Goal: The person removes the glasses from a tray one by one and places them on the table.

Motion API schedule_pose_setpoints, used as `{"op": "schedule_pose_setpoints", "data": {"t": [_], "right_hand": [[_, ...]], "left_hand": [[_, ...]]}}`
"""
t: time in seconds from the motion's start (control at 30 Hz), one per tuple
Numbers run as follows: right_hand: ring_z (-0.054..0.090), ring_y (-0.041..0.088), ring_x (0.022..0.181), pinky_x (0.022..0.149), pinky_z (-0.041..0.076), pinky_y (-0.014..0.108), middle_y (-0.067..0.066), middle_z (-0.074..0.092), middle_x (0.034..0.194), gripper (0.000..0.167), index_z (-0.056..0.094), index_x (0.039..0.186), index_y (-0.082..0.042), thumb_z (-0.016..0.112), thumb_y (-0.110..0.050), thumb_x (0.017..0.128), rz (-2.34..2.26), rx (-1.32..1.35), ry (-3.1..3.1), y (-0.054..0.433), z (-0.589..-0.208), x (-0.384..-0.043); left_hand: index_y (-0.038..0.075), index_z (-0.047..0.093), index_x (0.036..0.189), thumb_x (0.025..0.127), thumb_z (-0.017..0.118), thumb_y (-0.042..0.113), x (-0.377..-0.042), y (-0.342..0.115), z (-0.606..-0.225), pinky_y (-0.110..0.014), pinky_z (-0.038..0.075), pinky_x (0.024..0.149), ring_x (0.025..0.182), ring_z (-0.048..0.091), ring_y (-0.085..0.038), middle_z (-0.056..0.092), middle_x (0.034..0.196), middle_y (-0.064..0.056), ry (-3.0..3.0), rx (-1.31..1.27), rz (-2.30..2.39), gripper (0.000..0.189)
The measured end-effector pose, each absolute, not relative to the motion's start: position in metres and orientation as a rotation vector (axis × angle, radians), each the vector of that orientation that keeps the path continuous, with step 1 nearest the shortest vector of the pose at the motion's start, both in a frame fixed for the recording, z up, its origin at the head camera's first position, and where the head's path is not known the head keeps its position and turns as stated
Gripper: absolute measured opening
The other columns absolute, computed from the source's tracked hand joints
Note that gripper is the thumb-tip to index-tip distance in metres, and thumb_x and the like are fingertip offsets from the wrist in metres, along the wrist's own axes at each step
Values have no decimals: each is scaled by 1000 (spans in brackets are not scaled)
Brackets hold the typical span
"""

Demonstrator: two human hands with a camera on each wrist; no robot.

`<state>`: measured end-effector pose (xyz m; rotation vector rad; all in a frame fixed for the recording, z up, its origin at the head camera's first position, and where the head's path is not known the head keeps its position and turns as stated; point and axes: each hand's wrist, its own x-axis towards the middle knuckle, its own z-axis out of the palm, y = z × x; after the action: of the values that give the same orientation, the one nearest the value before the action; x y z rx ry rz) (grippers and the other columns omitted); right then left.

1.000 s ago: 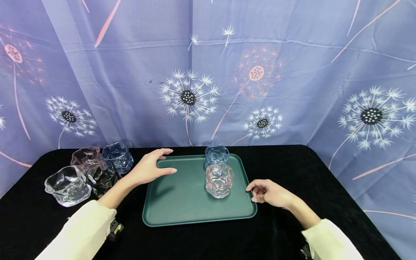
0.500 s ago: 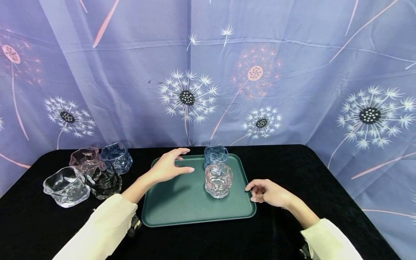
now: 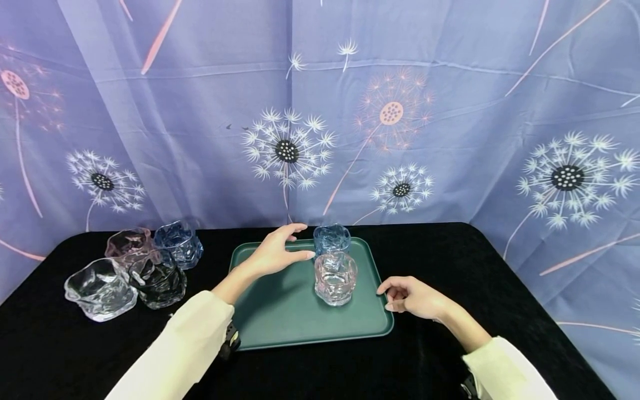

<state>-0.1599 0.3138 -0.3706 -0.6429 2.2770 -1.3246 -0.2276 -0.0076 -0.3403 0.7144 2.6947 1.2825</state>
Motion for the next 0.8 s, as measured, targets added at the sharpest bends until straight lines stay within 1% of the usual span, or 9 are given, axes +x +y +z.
{"op": "schedule_pose_setpoints", "data": {"t": [0.2, 0.47, 0.67, 0.8], "right_hand": [[51, 9, 70, 62, 47, 26, 13, 53, 84, 28, 53, 111, 10, 58, -2, 87, -1321, -625, 2280, 314, -371, -160], [51, 8, 71, 62, 47, 26, 12, 53, 85, 28, 53, 112, 9, 59, -3, 87, -1307, -616, 2291, 314, -373, -161], [51, 9, 70, 62, 47, 26, 12, 53, 85, 28, 53, 112, 9, 59, -2, 87, -1302, -614, 2299, 314, -373, -160], [51, 8, 69, 61, 47, 26, 12, 53, 84, 28, 53, 111, 9, 59, -2, 87, -1305, -628, 2300, 314, -374, -161]], "left_hand": [[9, 43, 135, 81, 69, 34, -232, 7, -338, -41, 41, 91, 115, 47, -31, 43, 134, -12, 2696, 765, 1271, 65], [8, 42, 136, 80, 69, 35, -236, 25, -335, -40, 34, 99, 125, 37, -26, 41, 136, -11, 2682, 782, 1272, 68], [10, 42, 136, 79, 71, 36, -238, 36, -335, -38, 35, 99, 123, 39, -23, 40, 136, -9, 2693, 750, 1279, 69], [12, 42, 136, 77, 72, 39, -241, 44, -336, -38, 34, 99, 124, 38, -23, 39, 137, -8, 2704, 727, 1266, 72]]}}
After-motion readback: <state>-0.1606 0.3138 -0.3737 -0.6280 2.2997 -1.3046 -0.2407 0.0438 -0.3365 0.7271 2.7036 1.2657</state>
